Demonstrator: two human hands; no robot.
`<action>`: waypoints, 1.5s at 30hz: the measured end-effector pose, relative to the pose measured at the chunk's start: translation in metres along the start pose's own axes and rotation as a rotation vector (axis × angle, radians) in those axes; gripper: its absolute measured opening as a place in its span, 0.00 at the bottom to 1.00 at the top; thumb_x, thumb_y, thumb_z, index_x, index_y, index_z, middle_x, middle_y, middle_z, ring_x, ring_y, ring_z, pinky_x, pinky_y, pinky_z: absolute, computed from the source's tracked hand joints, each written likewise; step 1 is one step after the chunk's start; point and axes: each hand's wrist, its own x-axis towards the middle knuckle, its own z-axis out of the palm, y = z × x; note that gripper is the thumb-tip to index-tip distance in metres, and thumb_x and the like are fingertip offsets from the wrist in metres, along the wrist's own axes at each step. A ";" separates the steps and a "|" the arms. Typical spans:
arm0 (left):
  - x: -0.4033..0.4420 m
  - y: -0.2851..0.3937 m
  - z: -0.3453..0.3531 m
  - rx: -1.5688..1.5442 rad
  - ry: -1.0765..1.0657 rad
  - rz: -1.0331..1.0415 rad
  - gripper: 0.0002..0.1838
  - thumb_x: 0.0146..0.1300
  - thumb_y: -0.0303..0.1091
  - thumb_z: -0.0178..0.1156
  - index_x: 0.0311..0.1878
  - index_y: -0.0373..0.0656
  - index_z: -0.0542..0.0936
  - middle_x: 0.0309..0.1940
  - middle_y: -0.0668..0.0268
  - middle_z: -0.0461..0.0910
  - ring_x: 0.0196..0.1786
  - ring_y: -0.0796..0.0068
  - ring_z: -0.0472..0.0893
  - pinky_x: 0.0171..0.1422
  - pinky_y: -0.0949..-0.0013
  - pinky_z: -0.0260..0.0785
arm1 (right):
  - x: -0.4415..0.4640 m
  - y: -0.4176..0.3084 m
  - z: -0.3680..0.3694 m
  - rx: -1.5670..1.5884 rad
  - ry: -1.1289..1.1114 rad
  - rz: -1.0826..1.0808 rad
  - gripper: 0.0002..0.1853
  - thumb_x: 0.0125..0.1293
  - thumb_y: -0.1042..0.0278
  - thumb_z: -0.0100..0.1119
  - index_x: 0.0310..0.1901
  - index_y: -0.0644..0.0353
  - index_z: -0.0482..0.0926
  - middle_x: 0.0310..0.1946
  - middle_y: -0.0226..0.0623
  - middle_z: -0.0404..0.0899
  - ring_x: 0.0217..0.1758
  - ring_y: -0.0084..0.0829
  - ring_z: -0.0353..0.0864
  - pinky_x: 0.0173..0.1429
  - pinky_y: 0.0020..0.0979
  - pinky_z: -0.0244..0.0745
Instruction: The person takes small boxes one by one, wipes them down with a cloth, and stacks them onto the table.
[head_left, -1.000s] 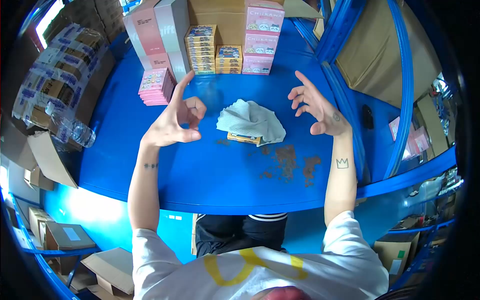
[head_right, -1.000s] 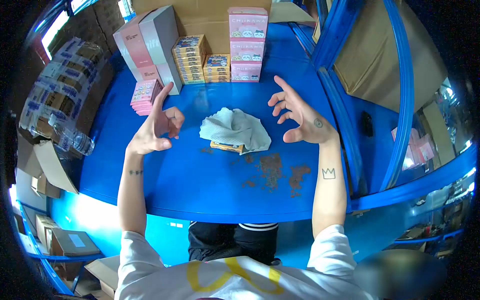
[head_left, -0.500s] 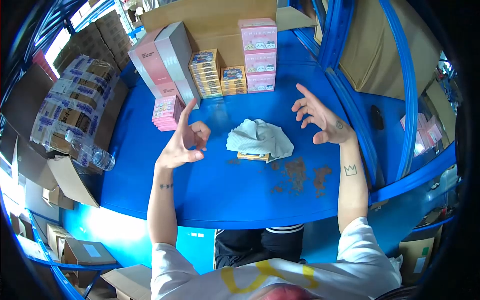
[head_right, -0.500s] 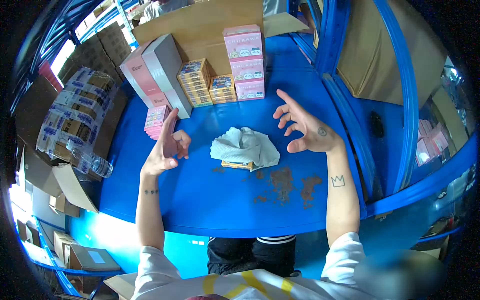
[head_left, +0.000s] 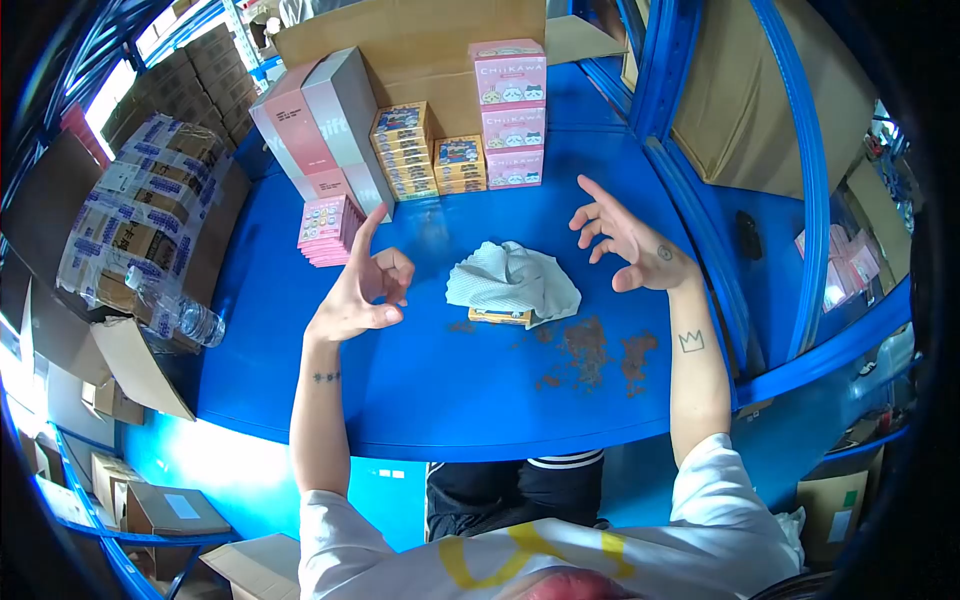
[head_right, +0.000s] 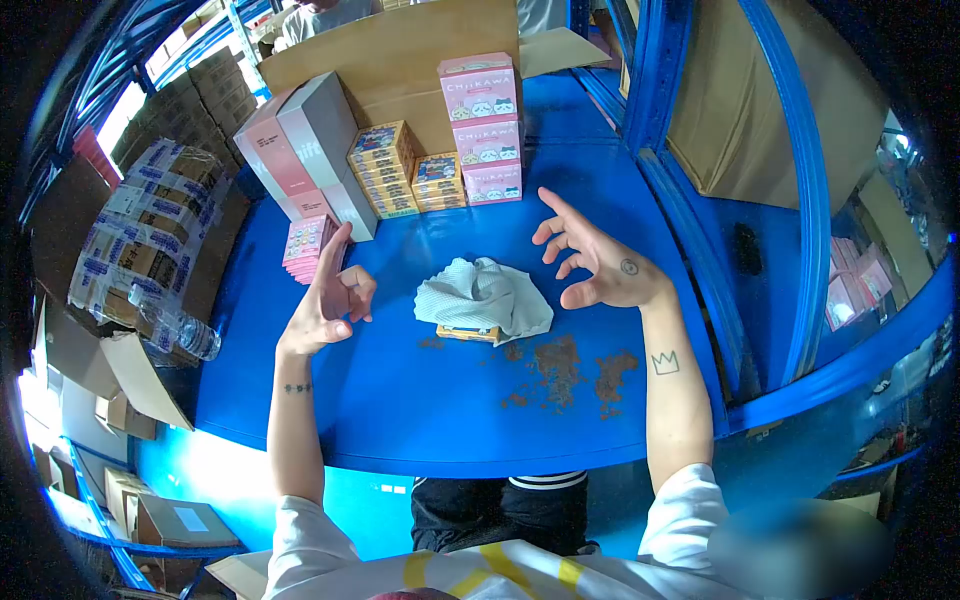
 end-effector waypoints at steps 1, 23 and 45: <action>0.000 -0.001 0.000 -0.005 0.001 -0.002 0.68 0.44 0.51 0.80 0.80 0.52 0.40 0.32 0.60 0.77 0.30 0.74 0.73 0.32 0.73 0.66 | 0.000 0.002 0.000 0.015 -0.016 -0.005 0.78 0.30 0.24 0.76 0.78 0.59 0.43 0.59 0.49 0.66 0.53 0.39 0.71 0.49 0.38 0.71; 0.001 0.000 0.010 0.017 0.063 -0.052 0.74 0.36 0.63 0.80 0.80 0.49 0.42 0.31 0.59 0.77 0.29 0.74 0.73 0.28 0.75 0.65 | -0.003 0.008 -0.007 0.094 -0.062 -0.042 0.76 0.34 0.30 0.79 0.78 0.57 0.42 0.60 0.50 0.64 0.55 0.41 0.70 0.52 0.40 0.71; 0.004 -0.006 0.008 -0.101 -0.028 -0.067 0.68 0.44 0.52 0.80 0.80 0.52 0.41 0.35 0.59 0.77 0.33 0.71 0.74 0.35 0.72 0.68 | -0.004 0.018 -0.016 0.107 -0.072 0.002 0.73 0.36 0.38 0.81 0.78 0.57 0.41 0.62 0.48 0.63 0.56 0.41 0.68 0.52 0.40 0.70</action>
